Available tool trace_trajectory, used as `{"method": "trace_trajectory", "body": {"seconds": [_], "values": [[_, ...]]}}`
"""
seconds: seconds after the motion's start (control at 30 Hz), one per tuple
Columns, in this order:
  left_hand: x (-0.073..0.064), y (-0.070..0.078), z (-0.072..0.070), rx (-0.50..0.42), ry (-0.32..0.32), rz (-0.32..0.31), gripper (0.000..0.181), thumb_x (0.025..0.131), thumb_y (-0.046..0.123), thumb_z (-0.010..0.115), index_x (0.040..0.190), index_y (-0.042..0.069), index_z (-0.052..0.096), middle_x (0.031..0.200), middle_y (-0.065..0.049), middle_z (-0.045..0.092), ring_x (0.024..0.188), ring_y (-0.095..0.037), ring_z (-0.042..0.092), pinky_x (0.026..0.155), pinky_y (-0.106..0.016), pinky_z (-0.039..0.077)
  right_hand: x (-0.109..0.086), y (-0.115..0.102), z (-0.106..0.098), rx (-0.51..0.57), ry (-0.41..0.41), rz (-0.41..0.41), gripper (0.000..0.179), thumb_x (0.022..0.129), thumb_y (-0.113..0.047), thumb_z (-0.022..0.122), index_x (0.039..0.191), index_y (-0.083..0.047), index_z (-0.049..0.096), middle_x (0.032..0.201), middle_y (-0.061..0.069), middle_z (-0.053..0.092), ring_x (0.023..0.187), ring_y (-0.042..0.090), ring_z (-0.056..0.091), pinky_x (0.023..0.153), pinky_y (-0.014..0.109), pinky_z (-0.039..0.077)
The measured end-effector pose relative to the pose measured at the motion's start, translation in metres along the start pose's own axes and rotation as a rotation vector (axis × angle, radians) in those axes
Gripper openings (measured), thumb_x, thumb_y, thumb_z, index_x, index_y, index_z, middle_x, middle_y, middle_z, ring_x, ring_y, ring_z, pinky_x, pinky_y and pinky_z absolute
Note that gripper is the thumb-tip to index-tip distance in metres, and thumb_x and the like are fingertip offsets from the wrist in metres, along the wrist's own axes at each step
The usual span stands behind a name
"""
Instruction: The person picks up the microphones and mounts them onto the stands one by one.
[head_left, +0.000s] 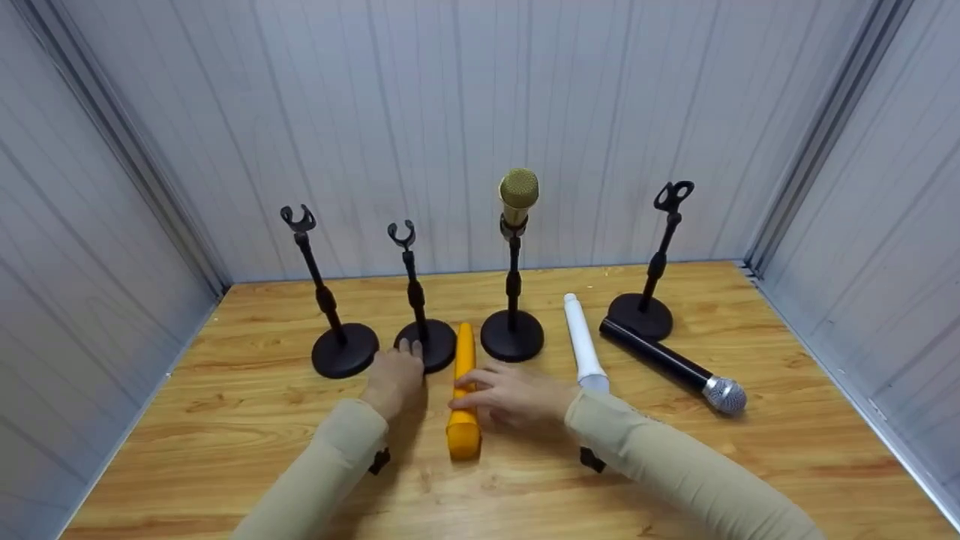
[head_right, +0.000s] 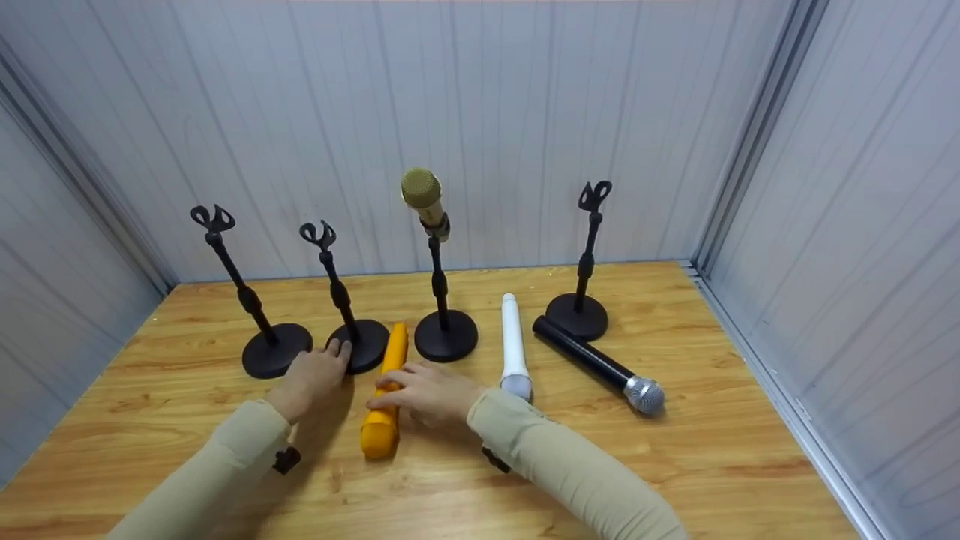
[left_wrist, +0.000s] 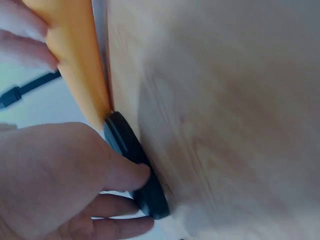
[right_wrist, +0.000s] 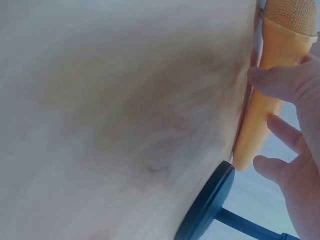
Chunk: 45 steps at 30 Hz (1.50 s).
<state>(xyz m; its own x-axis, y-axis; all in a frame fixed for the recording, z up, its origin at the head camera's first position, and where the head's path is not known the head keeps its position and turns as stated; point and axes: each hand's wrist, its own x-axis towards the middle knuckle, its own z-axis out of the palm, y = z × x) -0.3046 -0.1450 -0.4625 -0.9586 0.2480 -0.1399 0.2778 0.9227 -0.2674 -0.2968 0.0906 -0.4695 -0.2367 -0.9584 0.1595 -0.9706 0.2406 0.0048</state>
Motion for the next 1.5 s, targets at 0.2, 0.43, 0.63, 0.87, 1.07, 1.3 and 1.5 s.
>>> {"method": "trace_trajectory", "body": {"seconds": [0.2, 0.43, 0.63, 0.87, 1.07, 1.3, 1.5], "values": [[-0.020, -0.004, -0.013, -0.097, -0.113, 0.073, 0.055, 0.103, 0.019, 0.058, 0.152, -0.001, 0.043, 0.152, -0.027, 0.042, 0.096, -0.034, 0.069, 0.084, -0.044, 0.057, -0.004, 0.000, -0.005, 0.015, 0.019, -0.014, 0.057, 0.091, -0.002, 0.074, 0.143, -0.021, 0.059, 0.147, 0.013, 0.050, 0.131, 0.030, 0.047, 0.109, 0.040, 0.042], [-0.019, -0.038, -0.024, -0.611, -0.122, 0.125, 0.048, 0.105, 0.027, 0.058, 0.147, 0.004, 0.053, 0.142, -0.020, 0.056, 0.127, -0.037, 0.056, 0.104, -0.053, 0.045, 0.004, 0.006, -0.021, 0.022, -0.040, 0.076, 0.060, 0.090, -0.003, 0.076, 0.145, -0.018, 0.056, 0.147, 0.010, 0.051, 0.130, 0.027, 0.048, 0.107, 0.037, 0.045], [0.005, -0.050, -0.016, -0.880, 0.104, 0.115, 0.043, 0.103, 0.023, 0.060, 0.138, -0.001, 0.056, 0.131, -0.023, 0.062, 0.119, -0.038, 0.061, 0.098, -0.053, 0.049, 0.015, 0.012, -0.022, 0.042, -0.117, 0.182, 0.060, 0.091, -0.001, 0.074, 0.145, -0.020, 0.057, 0.155, 0.007, 0.046, 0.141, 0.027, 0.041, 0.114, 0.040, 0.036], [0.022, -0.039, 0.002, -1.060, 0.236, 0.129, 0.036, 0.108, 0.025, 0.053, 0.136, 0.003, 0.051, 0.133, -0.022, 0.059, 0.122, -0.039, 0.059, 0.100, -0.054, 0.048, 0.023, 0.008, -0.004, 0.034, -0.154, 0.144, 0.050, 0.096, 0.001, 0.064, 0.141, -0.020, 0.062, 0.154, 0.008, 0.047, 0.146, 0.037, 0.035, 0.118, 0.046, 0.028], [0.025, -0.033, 0.015, -1.004, 0.329, 0.172, 0.025, 0.110, 0.025, 0.047, 0.125, 0.006, 0.053, 0.106, -0.007, 0.065, 0.102, -0.029, 0.066, 0.088, -0.047, 0.052, 0.022, 0.008, 0.006, 0.037, -0.110, 0.105, 0.047, 0.095, 0.002, 0.063, 0.137, -0.021, 0.065, 0.149, 0.008, 0.052, 0.145, 0.038, 0.036, 0.118, 0.047, 0.028], [0.029, -0.029, 0.021, -0.994, 0.314, 0.186, 0.024, 0.110, 0.023, 0.047, 0.127, 0.007, 0.050, 0.111, -0.008, 0.064, 0.111, -0.031, 0.065, 0.095, -0.048, 0.051, 0.017, 0.007, 0.006, 0.063, -0.115, 0.116, 0.049, 0.094, 0.005, 0.063, 0.135, -0.021, 0.066, 0.149, 0.008, 0.052, 0.145, 0.039, 0.035, 0.117, 0.051, 0.029], [0.026, -0.033, 0.019, -0.984, 0.302, 0.162, 0.025, 0.110, 0.024, 0.048, 0.128, 0.006, 0.050, 0.111, -0.011, 0.065, 0.111, -0.034, 0.065, 0.096, -0.050, 0.051, 0.020, 0.009, 0.005, 0.062, -0.099, 0.096, 0.047, 0.095, 0.004, 0.062, 0.135, -0.021, 0.066, 0.149, 0.009, 0.053, 0.145, 0.039, 0.036, 0.117, 0.051, 0.029]]}}
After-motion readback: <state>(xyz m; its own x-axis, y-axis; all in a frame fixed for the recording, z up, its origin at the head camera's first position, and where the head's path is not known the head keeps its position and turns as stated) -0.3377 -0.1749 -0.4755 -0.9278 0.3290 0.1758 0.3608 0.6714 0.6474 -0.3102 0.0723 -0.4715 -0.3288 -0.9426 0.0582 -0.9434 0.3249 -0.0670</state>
